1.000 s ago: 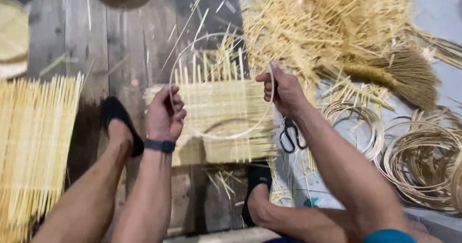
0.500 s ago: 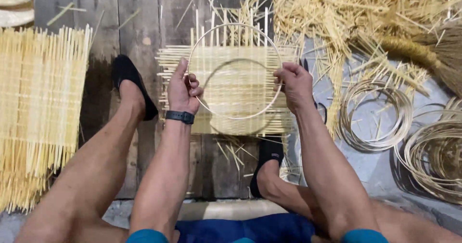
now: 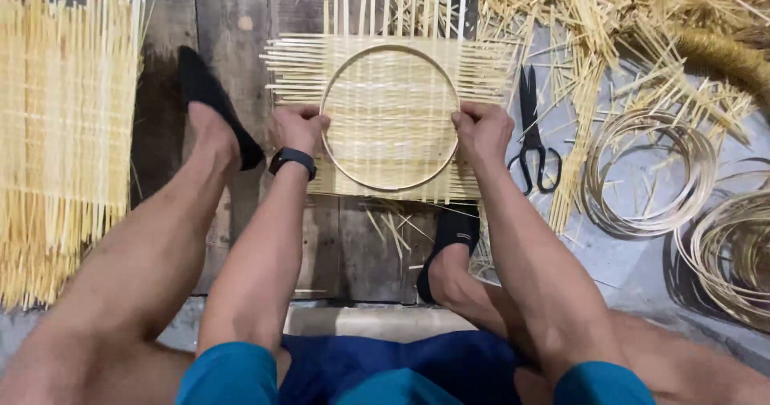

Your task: The person sits on the floor and weaves thin bamboo sticks into a flat mat around a round wooden mold, folding the protruding stick ends over the mold. They use scissors to trim the sticks, fit a split bamboo hoop around the rim, and press the woven mat into shape to form a round bamboo sieve.

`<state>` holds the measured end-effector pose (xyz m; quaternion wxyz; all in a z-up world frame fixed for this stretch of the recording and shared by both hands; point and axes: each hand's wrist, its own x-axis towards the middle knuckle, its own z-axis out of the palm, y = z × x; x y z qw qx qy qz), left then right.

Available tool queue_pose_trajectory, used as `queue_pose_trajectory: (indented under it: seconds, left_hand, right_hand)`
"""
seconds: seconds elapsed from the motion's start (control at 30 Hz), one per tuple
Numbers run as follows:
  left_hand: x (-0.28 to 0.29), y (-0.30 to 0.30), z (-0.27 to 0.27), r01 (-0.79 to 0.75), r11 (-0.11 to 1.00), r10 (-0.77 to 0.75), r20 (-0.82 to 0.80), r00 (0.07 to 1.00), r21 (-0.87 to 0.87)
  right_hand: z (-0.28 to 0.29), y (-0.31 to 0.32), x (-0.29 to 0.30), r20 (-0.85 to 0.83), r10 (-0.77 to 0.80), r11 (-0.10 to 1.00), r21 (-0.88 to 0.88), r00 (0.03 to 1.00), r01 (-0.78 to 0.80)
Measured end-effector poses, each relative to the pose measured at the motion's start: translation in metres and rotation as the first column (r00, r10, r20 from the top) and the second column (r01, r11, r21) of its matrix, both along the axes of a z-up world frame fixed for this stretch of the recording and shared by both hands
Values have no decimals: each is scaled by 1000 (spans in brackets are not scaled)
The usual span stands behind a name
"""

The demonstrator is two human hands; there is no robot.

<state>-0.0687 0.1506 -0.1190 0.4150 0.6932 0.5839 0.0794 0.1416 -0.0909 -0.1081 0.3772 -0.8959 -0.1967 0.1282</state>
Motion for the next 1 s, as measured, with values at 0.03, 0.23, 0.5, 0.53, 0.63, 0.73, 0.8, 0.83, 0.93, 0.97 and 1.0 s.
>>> queue_pose_trajectory:
  seconds: [0.03,0.23,0.5,0.53,0.63,0.73,0.8,0.83,0.93,0.97,1.0]
  left_hand:
    - [1,-2,7,-3,1000,3,-3,1000,2]
    - [-7,12,-25,16,1000,-15,43,999,-19]
    - [-12,19,10,15,973,-2,56,998,-231]
    - [-19,22,-16,19,972,-6,57,998,-234]
    - [-15,41,-61,71,915,52,290,956,-396]
    - [-17,43,-57,28,880,79,205,976,-475]
    - [-21,44,-77,72,857,136,359,923,-510]
    - [-15,45,-67,66,859,146,366,919,-507]
    - [-25,32,-56,11,883,110,229,967,-470]
    - [-22,34,-59,26,883,124,287,950,-468]
    - [-17,37,-60,42,884,137,344,929,-466]
  right_hand:
    - [2,1,-1,-3,3,1000,2,1000,-3]
    - [1,5,3,6,-49,997,-55,999,50]
    - [3,7,0,-61,-52,996,-74,997,48]
    - [-2,4,-2,-60,-56,996,-76,997,52]
    - [-10,5,5,-20,-67,996,-54,998,66]
    - [-14,0,5,12,-48,997,-56,999,49]
    - [-20,-5,6,-29,-40,996,-82,999,38]
    - [-19,1,15,-22,-29,996,-80,999,27]
    - [-26,-8,11,-90,-15,993,-120,996,4]
    - [-28,-11,15,-107,-2,994,-108,994,-9]
    - [-29,-13,19,-124,11,995,-95,992,-23]
